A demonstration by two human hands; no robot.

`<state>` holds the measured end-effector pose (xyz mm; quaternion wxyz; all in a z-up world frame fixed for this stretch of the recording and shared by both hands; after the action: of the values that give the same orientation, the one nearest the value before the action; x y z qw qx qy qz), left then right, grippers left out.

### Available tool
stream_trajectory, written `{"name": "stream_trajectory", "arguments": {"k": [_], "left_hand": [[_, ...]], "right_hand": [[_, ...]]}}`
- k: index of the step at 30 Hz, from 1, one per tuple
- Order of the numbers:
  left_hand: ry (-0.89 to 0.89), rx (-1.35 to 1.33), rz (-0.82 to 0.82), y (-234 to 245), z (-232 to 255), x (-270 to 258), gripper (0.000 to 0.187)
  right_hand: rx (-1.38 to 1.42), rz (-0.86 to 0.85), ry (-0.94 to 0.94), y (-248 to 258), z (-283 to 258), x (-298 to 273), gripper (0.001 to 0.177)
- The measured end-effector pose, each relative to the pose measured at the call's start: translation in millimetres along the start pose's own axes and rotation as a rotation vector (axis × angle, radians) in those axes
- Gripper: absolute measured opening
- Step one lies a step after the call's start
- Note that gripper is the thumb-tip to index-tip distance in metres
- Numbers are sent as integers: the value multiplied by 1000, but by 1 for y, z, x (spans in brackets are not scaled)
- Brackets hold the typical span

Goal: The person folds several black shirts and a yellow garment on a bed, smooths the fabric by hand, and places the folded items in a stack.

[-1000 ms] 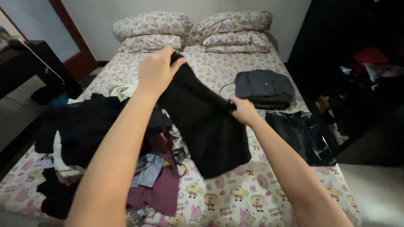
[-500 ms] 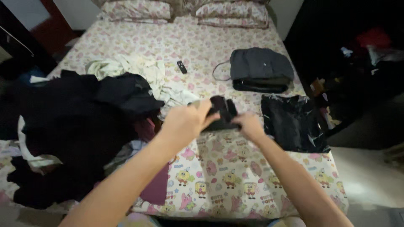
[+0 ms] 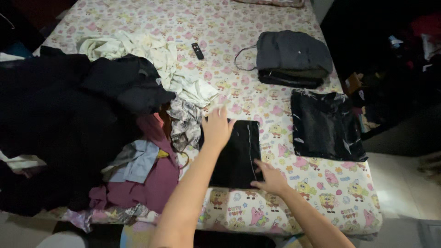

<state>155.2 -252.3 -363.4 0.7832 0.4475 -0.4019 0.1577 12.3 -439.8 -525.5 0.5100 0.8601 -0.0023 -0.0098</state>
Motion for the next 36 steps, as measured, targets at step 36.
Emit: {"name": "stream_trajectory", "arguments": {"k": [36], "left_hand": [[96,-358,-1158,5,-56,106,31]], "right_hand": [[-174,-596,22,212,-106,188,58]]}}
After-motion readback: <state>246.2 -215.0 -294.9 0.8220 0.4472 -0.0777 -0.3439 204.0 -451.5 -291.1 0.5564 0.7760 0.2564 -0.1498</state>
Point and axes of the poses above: each hand's wrist, its own x-axis towards the middle knuckle, its own y-axis out of the back of the hand, z = x × y, the point moved 10 cm from there along x, towards the middle knuckle, and after that the axes turned 15 degrees about z, right-handed, at the moved point
